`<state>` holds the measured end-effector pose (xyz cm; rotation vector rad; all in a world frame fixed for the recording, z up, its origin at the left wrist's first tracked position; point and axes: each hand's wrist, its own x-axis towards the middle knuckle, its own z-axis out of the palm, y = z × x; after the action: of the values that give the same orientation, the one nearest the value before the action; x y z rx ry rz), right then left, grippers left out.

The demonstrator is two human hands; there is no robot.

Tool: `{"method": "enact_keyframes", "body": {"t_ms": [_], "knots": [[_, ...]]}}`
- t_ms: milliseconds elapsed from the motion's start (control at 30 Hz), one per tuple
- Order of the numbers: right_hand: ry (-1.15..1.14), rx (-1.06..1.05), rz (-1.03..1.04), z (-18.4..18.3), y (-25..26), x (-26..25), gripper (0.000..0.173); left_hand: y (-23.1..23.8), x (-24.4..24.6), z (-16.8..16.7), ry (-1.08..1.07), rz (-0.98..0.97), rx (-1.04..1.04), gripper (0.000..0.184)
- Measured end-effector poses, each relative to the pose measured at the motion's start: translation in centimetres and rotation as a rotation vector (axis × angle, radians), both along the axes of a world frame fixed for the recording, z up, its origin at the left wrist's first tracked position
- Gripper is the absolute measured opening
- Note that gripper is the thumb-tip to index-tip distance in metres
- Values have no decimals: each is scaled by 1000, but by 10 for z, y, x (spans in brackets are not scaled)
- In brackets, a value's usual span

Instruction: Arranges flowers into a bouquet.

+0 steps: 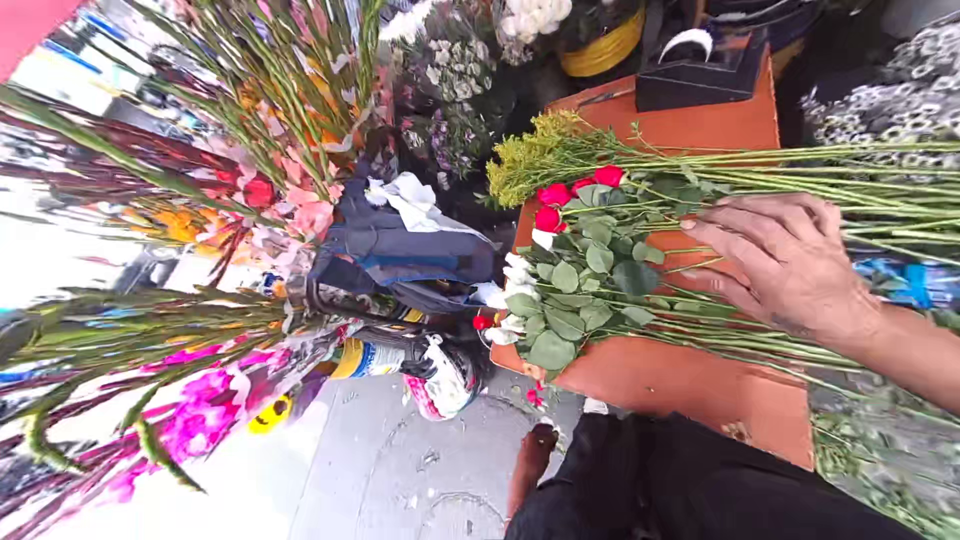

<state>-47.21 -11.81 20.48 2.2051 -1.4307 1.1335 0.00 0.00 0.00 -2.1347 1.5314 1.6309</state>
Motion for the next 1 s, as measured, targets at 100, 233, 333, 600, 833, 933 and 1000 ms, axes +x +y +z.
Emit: {"method": "enact_keyframes", "body": {"t_ms": [100, 233, 333, 600, 833, 933, 1000], "knots": [[28, 473, -164, -53, -65, -48, 69, 30, -31, 2, 36, 105, 105, 40], [140, 697, -169, -101, -118, -62, 64, 50, -59, 4, 47, 133, 128, 44], [230, 665, -112, -101, -125, -57, 35, 67, -68, 10, 58, 193, 149, 44], [107, 866, 146, -96, -176, -103, 38, 96, -46, 3, -26, 249, 247, 44], [194, 777, 29, -104, -176, -87, 54, 79, -39, -5, -34, 179, 205, 42], [170, 739, -90, -88, -153, -57, 77, 66, -38, -5, -3, 112, 154, 42], [111, 708, -115, -64, -127, -40, 78, 55, -42, 2, 46, 67, 108, 43]]}}
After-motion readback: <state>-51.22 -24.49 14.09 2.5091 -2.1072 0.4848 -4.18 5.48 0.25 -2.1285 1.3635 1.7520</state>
